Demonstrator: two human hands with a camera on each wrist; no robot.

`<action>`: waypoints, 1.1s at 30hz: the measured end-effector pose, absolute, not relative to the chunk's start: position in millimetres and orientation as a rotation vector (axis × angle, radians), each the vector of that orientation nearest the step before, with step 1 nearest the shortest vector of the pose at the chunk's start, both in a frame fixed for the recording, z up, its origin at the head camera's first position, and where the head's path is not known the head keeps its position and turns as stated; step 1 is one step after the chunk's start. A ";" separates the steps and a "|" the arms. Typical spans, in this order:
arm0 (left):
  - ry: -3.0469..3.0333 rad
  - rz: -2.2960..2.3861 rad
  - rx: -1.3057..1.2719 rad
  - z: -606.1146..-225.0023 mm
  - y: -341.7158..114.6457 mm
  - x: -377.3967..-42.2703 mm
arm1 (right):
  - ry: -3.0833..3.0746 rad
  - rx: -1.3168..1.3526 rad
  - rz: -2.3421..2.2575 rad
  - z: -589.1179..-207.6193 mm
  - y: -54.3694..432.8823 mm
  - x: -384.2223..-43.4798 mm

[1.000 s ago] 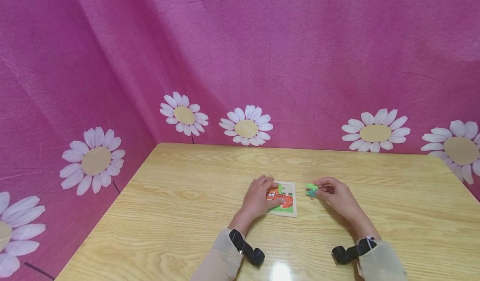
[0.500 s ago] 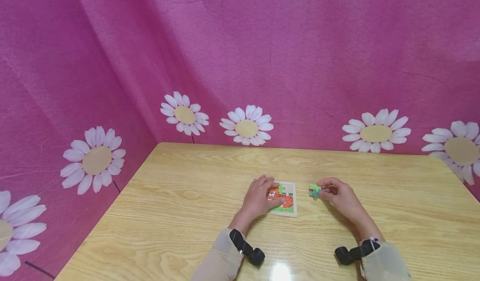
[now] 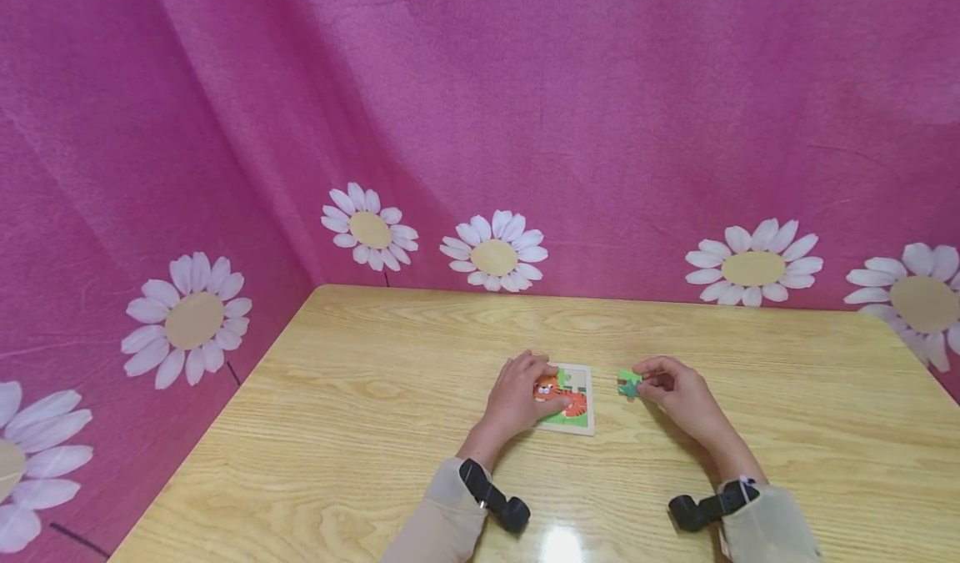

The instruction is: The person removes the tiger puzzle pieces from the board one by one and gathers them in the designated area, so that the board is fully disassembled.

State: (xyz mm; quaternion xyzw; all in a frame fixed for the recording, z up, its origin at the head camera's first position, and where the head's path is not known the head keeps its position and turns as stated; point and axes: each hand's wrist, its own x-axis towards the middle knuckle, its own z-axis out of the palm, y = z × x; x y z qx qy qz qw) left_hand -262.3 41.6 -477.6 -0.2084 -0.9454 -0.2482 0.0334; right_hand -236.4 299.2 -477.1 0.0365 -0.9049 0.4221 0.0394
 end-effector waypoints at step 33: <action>-2.947 -0.736 -0.614 -479.1 43.6 -264.7 | -2.821 0.217 1.175 -475.0 298.2 -239.2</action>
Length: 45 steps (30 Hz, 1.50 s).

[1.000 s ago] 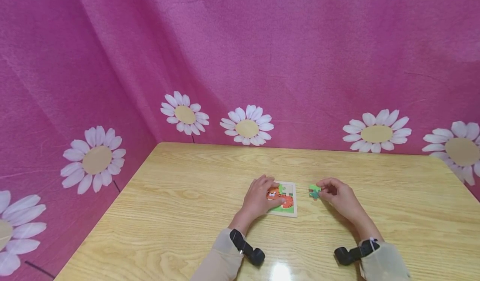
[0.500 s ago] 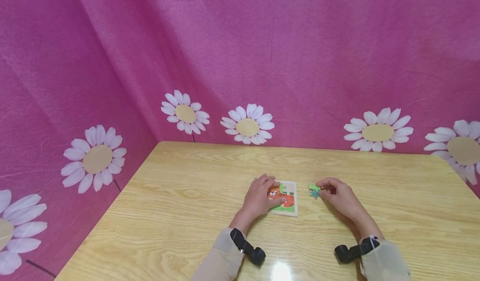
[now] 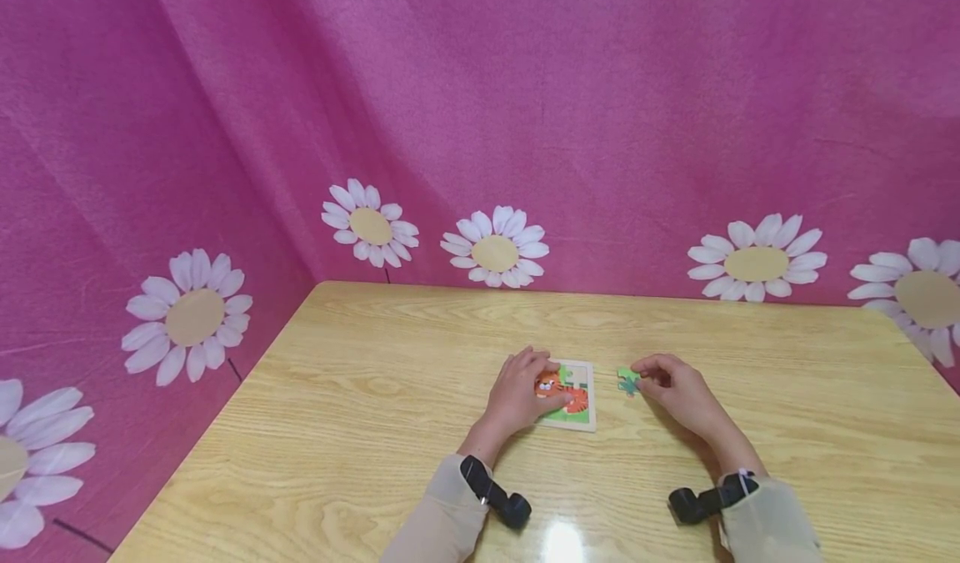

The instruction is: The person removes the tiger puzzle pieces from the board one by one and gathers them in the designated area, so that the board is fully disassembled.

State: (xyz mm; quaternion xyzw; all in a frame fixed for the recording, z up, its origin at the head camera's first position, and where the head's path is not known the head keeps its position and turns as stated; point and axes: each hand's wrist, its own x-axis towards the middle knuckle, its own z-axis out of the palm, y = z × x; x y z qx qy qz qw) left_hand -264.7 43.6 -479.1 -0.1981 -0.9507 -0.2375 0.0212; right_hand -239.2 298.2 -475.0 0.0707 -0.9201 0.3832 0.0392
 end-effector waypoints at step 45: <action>-2.994 -0.729 -0.682 -476.0 39.3 -264.2 | -2.686 0.381 1.119 -472.2 273.0 -242.2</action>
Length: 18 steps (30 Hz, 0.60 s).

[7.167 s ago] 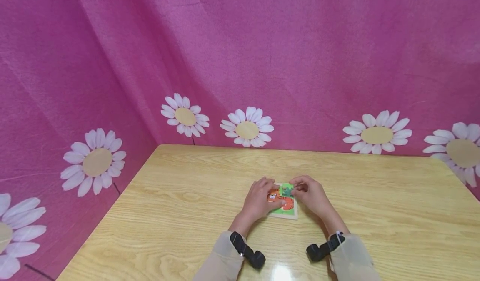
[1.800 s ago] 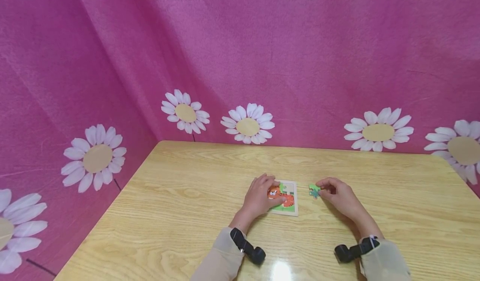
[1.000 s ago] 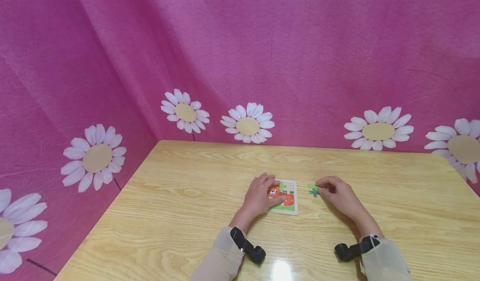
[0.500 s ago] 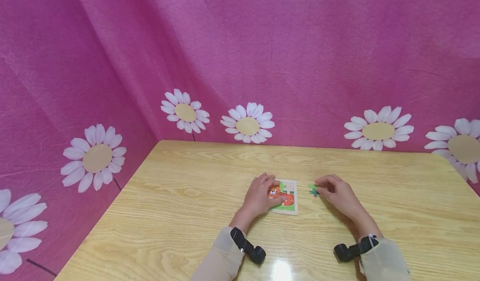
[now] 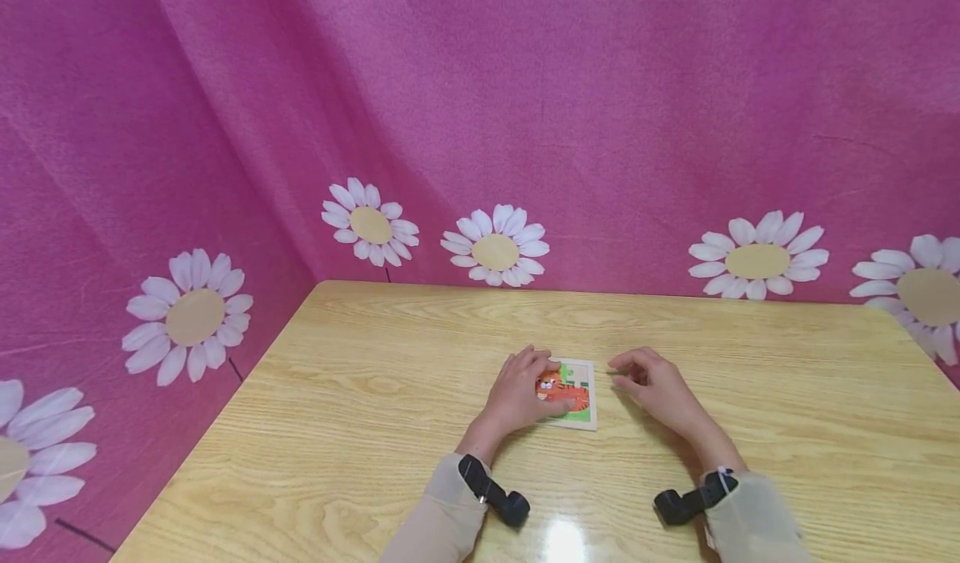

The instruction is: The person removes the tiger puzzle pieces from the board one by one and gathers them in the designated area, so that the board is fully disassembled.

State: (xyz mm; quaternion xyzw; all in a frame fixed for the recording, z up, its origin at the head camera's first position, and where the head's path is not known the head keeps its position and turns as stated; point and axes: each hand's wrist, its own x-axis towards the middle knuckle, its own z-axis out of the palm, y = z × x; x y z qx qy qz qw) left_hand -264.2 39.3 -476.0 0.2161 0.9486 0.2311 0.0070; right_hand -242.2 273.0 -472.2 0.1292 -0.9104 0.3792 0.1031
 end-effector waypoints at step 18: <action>2.954 0.715 0.695 -476.8 38.1 -264.8 | -2.780 0.465 1.172 -472.6 250.3 -245.4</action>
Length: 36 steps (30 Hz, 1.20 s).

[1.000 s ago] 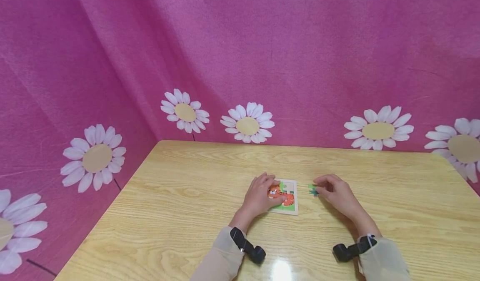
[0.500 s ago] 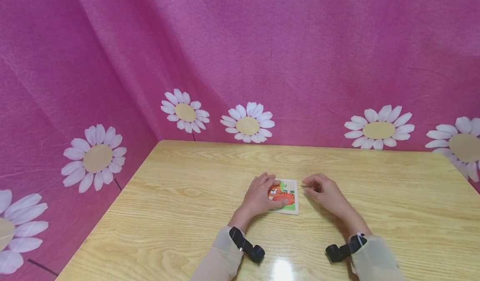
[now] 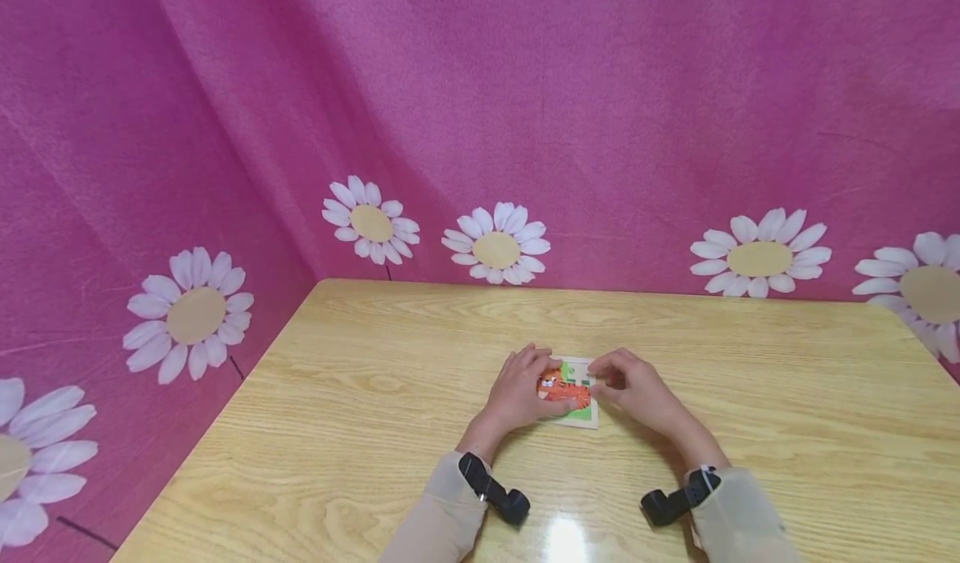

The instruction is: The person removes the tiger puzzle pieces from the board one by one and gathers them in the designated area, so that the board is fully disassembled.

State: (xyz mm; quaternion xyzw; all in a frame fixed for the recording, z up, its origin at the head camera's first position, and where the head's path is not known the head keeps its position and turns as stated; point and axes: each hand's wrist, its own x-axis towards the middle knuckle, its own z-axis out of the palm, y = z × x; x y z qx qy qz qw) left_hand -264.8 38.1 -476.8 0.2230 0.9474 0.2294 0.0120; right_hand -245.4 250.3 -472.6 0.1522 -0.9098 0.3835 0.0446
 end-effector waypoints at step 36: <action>2.958 0.680 0.689 -474.6 38.9 -264.7 | -2.824 0.663 1.056 -462.9 239.2 -243.7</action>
